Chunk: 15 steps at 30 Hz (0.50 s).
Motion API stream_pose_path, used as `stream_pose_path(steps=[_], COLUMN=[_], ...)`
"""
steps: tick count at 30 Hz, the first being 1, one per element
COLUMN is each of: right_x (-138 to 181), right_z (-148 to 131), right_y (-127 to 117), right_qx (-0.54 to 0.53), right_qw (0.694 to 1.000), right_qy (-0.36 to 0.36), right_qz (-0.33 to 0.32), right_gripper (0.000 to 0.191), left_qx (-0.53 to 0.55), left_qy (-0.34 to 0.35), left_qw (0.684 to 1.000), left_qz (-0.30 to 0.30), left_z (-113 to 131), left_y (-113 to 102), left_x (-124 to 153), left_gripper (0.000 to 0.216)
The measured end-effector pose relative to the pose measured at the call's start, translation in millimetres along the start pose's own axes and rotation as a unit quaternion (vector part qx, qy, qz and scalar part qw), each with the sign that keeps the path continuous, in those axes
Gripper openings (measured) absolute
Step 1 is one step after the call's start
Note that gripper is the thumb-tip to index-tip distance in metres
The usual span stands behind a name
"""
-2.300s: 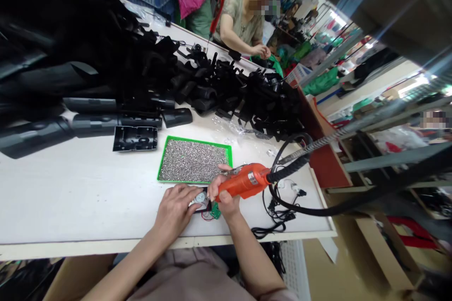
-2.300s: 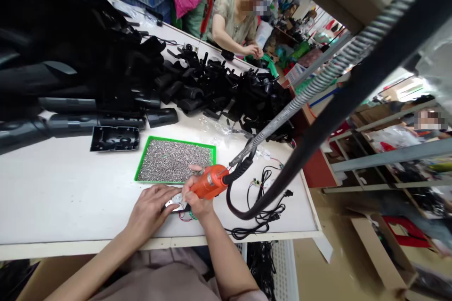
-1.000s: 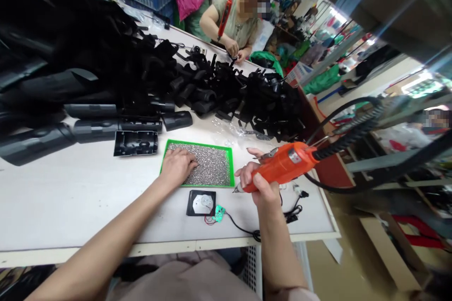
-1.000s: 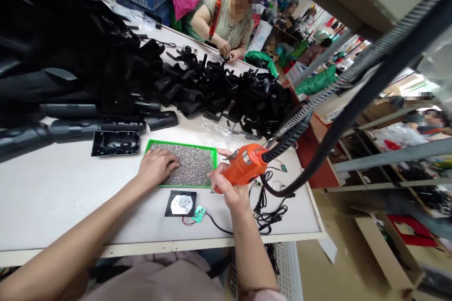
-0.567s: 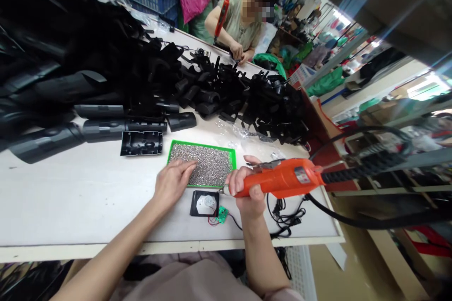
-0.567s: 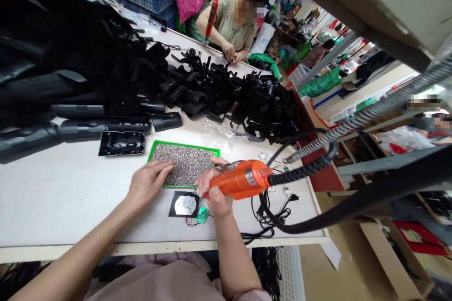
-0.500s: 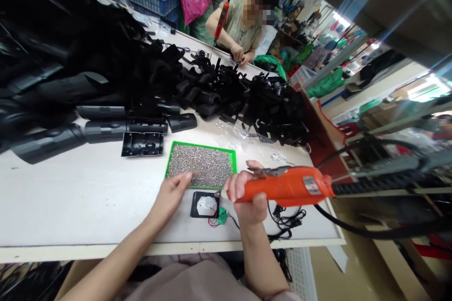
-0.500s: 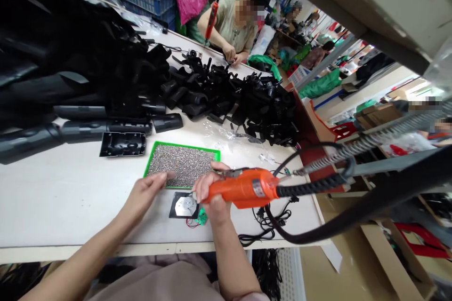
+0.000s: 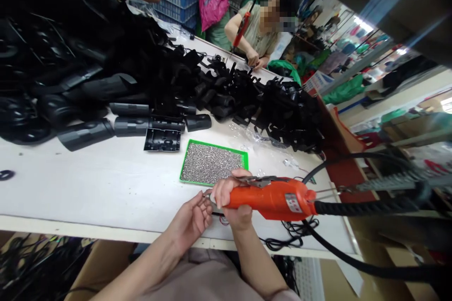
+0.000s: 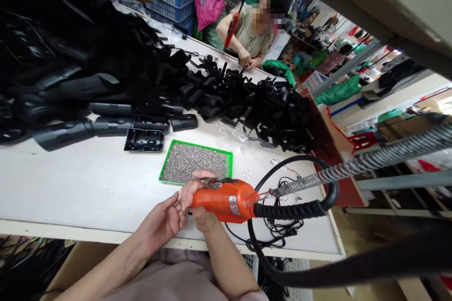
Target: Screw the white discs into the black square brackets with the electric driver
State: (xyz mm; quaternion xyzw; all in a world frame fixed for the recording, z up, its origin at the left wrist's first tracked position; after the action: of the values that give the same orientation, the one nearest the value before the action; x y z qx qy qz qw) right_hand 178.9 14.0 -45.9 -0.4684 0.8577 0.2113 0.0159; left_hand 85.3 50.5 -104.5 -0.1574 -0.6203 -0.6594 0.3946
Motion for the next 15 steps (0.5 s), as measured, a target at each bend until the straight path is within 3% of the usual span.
stream_pose_path(steps=[9, 15], right_x=[4.8, 5.9], right_z=[-8.5, -8.4], right_y=[2.5, -0.8], right_qx=[-0.032, 0.004], right_qw=[0.998, 0.999], right_qy=[-0.037, -0.041], right_qz=[-0.028, -0.003], right_gripper=[0.043, 0.047], left_qx=[0.015, 0.023], left_qy=[0.001, -0.008], left_qw=[1.000, 1.000], left_qz=[-0.001, 0.004], left_z=[-3.0, -4.1], left_y=[2.4, 5.6], left_x=[0.6, 2.8], left_gripper=[0.020, 0.022])
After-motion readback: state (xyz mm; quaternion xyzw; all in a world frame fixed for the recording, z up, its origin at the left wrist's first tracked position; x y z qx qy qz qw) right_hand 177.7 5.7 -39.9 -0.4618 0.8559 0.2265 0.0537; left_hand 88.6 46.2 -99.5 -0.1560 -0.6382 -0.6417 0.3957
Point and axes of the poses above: each hand's wrist, its own x-axis away from the middle knuckle, its own y-axis out of the palm, z = x × y, the point moved 1 cm from there along -x, towards the middle knuckle, and after that the axes turned 9 degrees about y, right-handed, at the moved point
